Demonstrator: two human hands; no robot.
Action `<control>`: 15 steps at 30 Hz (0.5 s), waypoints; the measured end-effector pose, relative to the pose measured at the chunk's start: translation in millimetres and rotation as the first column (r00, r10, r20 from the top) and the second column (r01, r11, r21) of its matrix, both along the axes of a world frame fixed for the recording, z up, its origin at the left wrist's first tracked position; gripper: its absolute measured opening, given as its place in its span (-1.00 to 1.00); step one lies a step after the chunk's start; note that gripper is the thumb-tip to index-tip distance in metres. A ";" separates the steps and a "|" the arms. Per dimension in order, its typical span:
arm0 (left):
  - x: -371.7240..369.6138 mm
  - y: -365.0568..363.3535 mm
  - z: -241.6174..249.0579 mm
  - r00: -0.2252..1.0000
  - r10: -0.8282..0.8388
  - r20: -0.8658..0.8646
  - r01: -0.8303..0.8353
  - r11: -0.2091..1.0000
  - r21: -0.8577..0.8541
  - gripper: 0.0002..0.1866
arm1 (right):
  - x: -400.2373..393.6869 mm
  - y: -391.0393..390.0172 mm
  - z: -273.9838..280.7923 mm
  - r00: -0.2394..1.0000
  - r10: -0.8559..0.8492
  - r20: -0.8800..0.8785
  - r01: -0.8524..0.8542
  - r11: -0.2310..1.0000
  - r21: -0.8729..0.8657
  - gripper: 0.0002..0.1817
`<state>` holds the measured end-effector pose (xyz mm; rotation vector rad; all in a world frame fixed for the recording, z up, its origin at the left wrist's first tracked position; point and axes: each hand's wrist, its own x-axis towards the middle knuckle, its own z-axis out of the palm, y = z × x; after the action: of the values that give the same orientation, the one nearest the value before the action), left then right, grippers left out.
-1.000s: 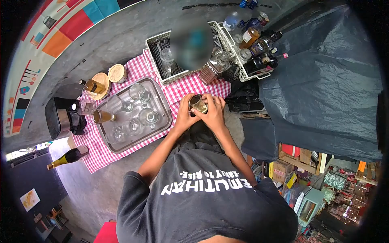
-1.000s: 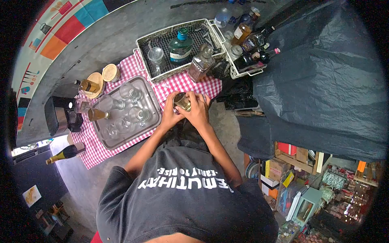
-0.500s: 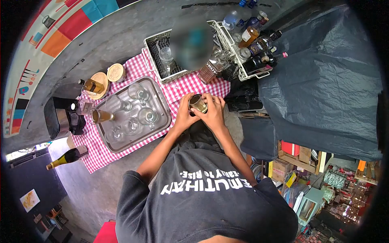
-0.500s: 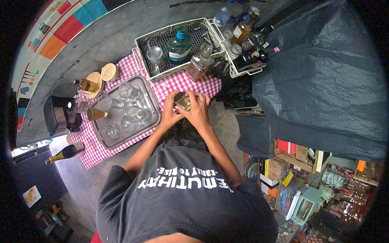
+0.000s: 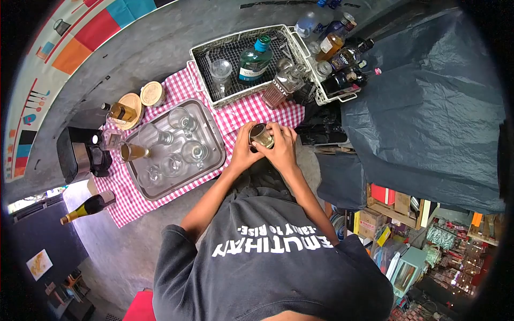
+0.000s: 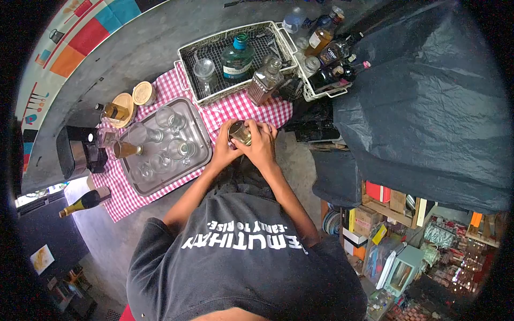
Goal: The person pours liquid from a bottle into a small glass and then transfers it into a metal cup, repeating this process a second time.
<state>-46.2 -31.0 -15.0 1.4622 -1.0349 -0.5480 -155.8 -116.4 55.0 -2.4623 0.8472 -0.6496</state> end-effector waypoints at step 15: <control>-0.6 2.4 2.7 1.000 0.012 0.029 -0.011 1.000 -0.029 -0.12 | -3.2 1.9 -1.8 1.000 0.004 0.007 -0.003 1.000 -0.014 -0.43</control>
<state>-46.8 -28.6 -12.3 1.4538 -1.0524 -0.5036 -159.0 -114.5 53.1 -2.4717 0.8383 -0.6644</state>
